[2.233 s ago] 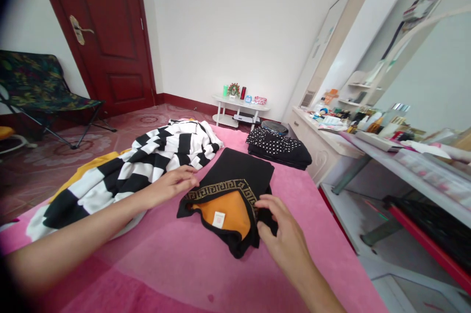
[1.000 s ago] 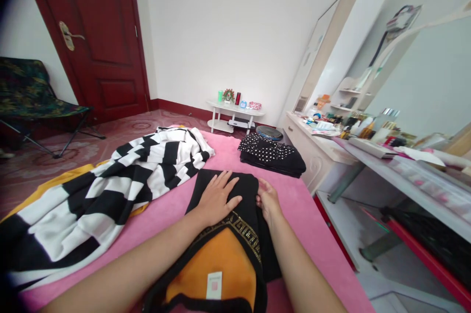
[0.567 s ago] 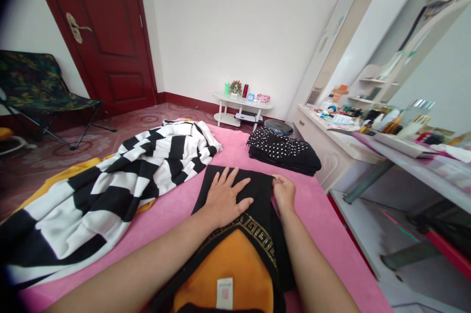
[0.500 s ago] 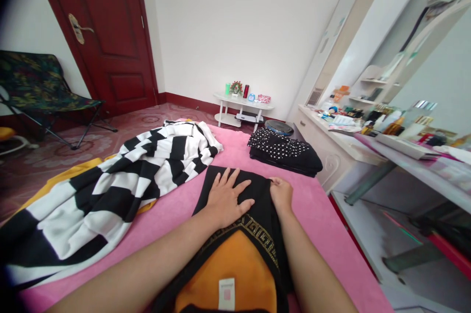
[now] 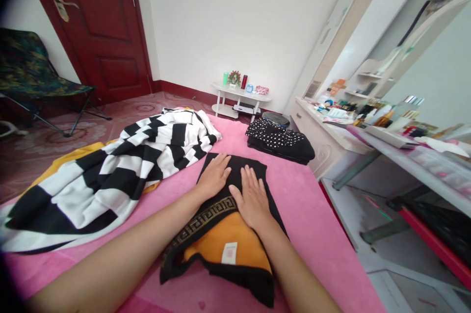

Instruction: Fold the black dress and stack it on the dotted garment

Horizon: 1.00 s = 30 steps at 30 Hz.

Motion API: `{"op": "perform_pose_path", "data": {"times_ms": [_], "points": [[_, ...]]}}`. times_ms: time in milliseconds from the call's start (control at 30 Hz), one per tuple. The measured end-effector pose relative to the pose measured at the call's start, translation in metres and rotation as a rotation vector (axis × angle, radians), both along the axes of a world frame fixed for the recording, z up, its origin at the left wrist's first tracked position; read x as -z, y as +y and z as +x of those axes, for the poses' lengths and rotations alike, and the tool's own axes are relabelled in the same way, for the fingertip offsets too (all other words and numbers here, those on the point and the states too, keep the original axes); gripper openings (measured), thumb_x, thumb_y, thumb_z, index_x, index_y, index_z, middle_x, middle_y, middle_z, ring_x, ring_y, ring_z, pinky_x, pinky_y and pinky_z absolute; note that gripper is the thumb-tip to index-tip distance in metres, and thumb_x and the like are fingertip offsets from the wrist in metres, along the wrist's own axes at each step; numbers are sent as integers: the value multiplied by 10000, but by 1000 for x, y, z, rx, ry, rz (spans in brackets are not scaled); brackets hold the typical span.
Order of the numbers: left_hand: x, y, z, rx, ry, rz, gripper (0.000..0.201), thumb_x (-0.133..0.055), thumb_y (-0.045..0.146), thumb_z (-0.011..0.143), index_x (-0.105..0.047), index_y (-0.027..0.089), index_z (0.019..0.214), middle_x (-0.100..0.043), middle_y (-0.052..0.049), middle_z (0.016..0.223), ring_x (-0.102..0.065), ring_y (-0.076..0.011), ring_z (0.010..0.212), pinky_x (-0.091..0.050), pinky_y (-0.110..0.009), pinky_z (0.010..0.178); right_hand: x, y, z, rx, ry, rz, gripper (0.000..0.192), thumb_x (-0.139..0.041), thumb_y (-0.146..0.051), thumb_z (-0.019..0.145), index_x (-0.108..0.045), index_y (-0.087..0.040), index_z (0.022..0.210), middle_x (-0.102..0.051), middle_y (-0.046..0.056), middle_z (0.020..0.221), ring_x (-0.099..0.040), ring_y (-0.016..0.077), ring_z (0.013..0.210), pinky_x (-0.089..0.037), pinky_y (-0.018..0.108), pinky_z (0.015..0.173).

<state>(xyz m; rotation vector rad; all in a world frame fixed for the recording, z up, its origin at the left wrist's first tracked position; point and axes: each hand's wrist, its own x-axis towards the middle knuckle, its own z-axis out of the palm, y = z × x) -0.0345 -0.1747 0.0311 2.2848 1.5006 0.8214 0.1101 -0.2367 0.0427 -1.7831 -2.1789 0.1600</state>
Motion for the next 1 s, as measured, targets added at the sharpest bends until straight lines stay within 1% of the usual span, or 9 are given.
{"op": "perform_pose_path", "data": {"times_ms": [67, 167, 400, 533, 667, 733, 833, 900, 1000], "points": [[1, 2, -5, 27, 64, -12, 523, -290, 366, 956, -327, 136, 1424, -265, -88, 1515, -180, -220, 1410, -158, -412, 1156, 20, -7, 16, 59, -60, -45, 719, -185, -582, 927, -172, -130, 1486, -106, 75, 1545, -64, 225, 1429, -172, 483, 1145], [1, -2, -8, 48, 110, -16, 578, -284, 461, 950, -282, 173, 1450, -194, -81, 1538, -112, -240, 1423, -125, -435, 1157, 30, -9, 35, 84, -77, -54, 751, -158, -592, 925, -149, -92, 1486, -80, 83, 1546, -54, 226, 1429, -190, 463, 1146], [2, -37, -39, 222, 158, -62, 813, -288, 746, 823, -183, 276, 1479, -15, -72, 1560, 21, -284, 1423, -94, -463, 1149, 30, -11, 32, 117, -27, -35, 717, -172, -579, 925, -171, -133, 1487, -104, 64, 1546, -75, 223, 1427, -197, 467, 1146], [-8, -55, -54, 273, 173, -132, 860, -324, 743, 815, -164, 227, 1484, 21, -119, 1547, 36, -287, 1418, -112, -460, 1141, 32, -9, 34, 100, -4, -23, 711, -192, -572, 925, -184, -131, 1483, -109, 77, 1544, -77, 234, 1426, -181, 482, 1145], [-29, -73, -57, 291, 226, -225, 799, -341, 650, 869, -245, 123, 1461, -66, -192, 1527, -45, -309, 1416, -163, -460, 1126, 12, -12, 37, 59, -10, -132, 728, -279, -549, 915, -236, -71, 1462, -153, 141, 1527, -115, 256, 1418, -175, 474, 1148], [-34, -89, -56, 312, 232, -231, 803, -363, 655, 856, -282, 119, 1449, -93, -192, 1525, -84, -320, 1412, -183, -461, 1121, -3, -26, 34, 54, 5, -168, 734, -335, -558, 897, -270, -85, 1454, -181, 154, 1518, -158, 265, 1410, -187, 474, 1145], [-30, -116, -52, 387, 245, -90, 903, -471, 688, 783, -219, 159, 1470, -70, -153, 1541, -48, -308, 1419, -127, -466, 1137, -12, -62, 27, -2, 43, -49, 670, -351, -540, 906, -236, -205, 1475, -146, 73, 1540, -145, 235, 1417, -190, 461, 1151], [-23, -131, -49, 395, 269, 19, 912, -506, 667, 777, -196, 170, 1475, -73, -143, 1545, -30, -299, 1423, -67, -472, 1144, -5, -90, 25, -101, 23, 27, 611, -348, -485, 924, -196, -285, 1481, -123, 7, 1547, -117, 220, 1423, -185, 461, 1155], [-14, -141, -47, 369, 281, 86, 818, -453, 645, 825, -235, 184, 1465, -91, -143, 1546, -46, -300, 1423, -54, -481, 1142, 12, -125, 30, -166, -21, 16, 598, -352, -419, 932, -152, -319, 1486, -106, -13, 1550, -115, 237, 1423, -199, 486, 1145]]}}
